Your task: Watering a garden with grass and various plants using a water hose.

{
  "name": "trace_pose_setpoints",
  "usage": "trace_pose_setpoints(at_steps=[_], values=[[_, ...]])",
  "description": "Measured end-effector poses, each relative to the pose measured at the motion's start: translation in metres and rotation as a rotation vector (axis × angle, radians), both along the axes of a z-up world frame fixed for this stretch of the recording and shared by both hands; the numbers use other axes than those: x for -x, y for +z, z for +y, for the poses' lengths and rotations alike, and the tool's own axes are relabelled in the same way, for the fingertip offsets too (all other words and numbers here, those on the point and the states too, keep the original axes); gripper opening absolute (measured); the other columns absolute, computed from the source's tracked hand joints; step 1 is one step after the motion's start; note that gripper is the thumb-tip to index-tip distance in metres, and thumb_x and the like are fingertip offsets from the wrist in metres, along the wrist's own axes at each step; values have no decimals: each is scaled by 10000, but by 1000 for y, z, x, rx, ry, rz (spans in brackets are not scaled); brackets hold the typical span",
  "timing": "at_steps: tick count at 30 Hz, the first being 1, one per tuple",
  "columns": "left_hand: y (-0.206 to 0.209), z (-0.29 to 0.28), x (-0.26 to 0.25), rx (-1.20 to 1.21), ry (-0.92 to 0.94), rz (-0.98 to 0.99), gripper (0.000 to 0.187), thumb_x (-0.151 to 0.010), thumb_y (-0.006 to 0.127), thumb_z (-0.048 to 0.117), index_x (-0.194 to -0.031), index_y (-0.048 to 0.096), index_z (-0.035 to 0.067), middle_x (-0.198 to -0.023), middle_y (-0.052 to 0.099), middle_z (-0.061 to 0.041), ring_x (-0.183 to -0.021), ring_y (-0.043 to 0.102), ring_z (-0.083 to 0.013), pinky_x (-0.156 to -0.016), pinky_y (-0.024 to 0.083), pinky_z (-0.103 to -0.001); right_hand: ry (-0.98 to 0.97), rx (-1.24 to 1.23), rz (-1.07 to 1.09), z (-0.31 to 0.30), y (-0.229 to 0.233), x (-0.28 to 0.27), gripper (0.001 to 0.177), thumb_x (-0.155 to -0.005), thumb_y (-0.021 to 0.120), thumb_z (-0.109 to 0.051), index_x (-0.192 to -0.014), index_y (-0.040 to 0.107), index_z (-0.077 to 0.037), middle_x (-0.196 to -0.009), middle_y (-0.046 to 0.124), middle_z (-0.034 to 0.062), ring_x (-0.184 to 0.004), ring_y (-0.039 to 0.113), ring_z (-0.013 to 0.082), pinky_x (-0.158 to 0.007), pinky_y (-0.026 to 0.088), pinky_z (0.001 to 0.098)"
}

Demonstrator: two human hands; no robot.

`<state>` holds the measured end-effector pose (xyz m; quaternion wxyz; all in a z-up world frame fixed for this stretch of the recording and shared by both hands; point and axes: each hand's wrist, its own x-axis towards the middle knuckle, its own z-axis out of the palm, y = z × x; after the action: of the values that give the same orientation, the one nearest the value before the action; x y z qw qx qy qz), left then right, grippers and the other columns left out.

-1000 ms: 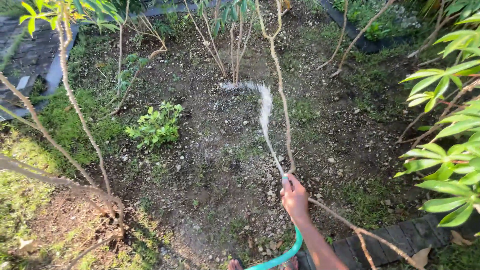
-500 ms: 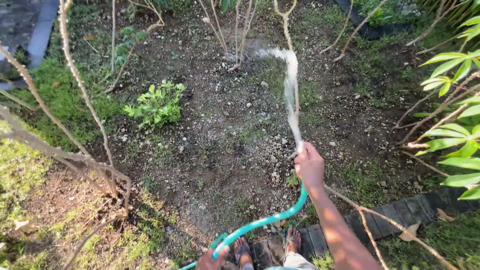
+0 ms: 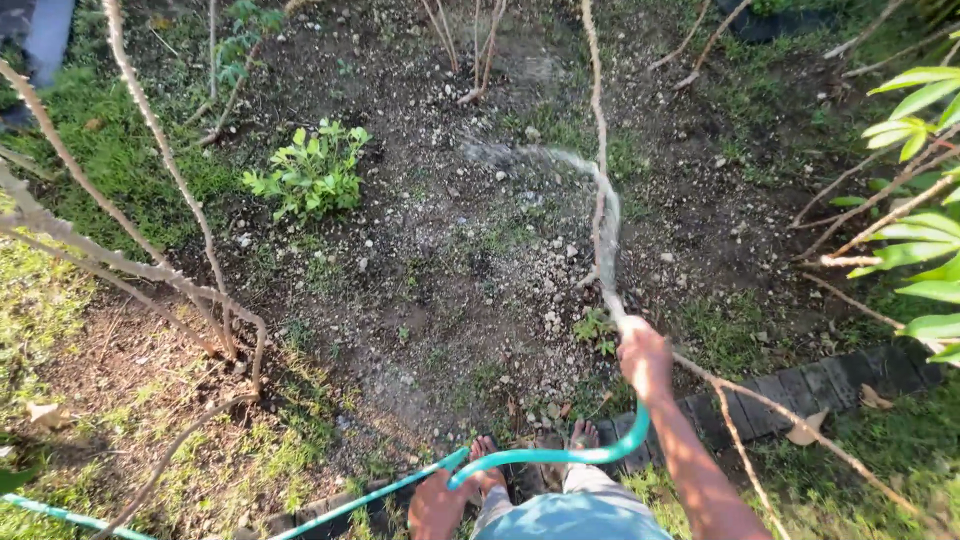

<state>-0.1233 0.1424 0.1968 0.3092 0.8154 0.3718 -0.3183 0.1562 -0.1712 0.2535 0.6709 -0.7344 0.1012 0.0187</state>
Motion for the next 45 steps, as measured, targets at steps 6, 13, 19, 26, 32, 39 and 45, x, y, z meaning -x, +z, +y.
trace_pose_setpoints(at_steps=[6, 13, 19, 26, 32, 39, 45], values=[[45, -16, -19, 96, -154, -55, 764, -724, 606, 908, -879, 735, 172, -722, 688, -20, -685, 674, -190, -675, 528, -364, -96, 53, 159, -54, -43, 23, 195, -1006, 506, -108, -1126, 656, -147, -607, 494, -50, -406, 360, 55, -329, 228, 249], [-26, -33, -20, 16, -376, -317, 537, -818, 715, 732, -882, 732, 199, -625, 634, 61, -457, 532, -50, -412, 448, -231, -38, 484, 239, -21, 30, 61, 267, -1028, 546, -214, -1252, 674, -148, -660, 585, 12, -513, 470, 126, -455, 352, 312], [-17, -40, -28, 4, -382, -277, 642, -802, 697, 790, -815, 748, 150, -623, 633, 23, -602, 594, -116, -559, 486, -297, 134, 491, 297, -29, 20, 59, 354, -1021, 478, -222, -1347, 602, -166, -841, 668, 6, -597, 577, 111, -446, 405, 266], [5, -53, -56, -3, -561, 75, 577, -926, 527, 794, -987, 701, 247, -602, 539, 120, -510, 555, -24, -447, 494, -169, -31, -144, 272, -42, 2, 37, 348, -968, 548, 12, -1282, 675, -70, -875, 637, 77, -601, 503, 117, -431, 351, 247], [44, -76, -62, 11, -271, -84, 334, -879, 734, 509, -806, 776, 186, -609, 694, 51, -554, 663, -108, -632, 614, -313, -92, -255, 128, -50, 32, -3, 410, -980, 568, -70, -1385, 585, -9, -899, 607, 85, -573, 516, 112, -405, 396, 217], [42, -128, -78, -30, -367, 91, 872, -819, 644, 819, -1422, 557, 196, -893, 777, -130, -814, 776, -271, -769, 614, -424, -56, 67, 296, -102, 55, -56, 312, -1039, 525, -98, -1325, 640, -143, -787, 654, 79, -486, 512, 83, -339, 367, 183], [22, -163, -51, -115, -349, -281, 576, -713, 703, 793, -948, 799, 276, -706, 730, -24, -603, 675, -233, -587, 536, -376, 45, 492, 303, -195, -60, -37, 299, -1007, 590, -203, -1288, 693, -203, -668, 642, 42, -491, 518, 164, -424, 382, 343]])
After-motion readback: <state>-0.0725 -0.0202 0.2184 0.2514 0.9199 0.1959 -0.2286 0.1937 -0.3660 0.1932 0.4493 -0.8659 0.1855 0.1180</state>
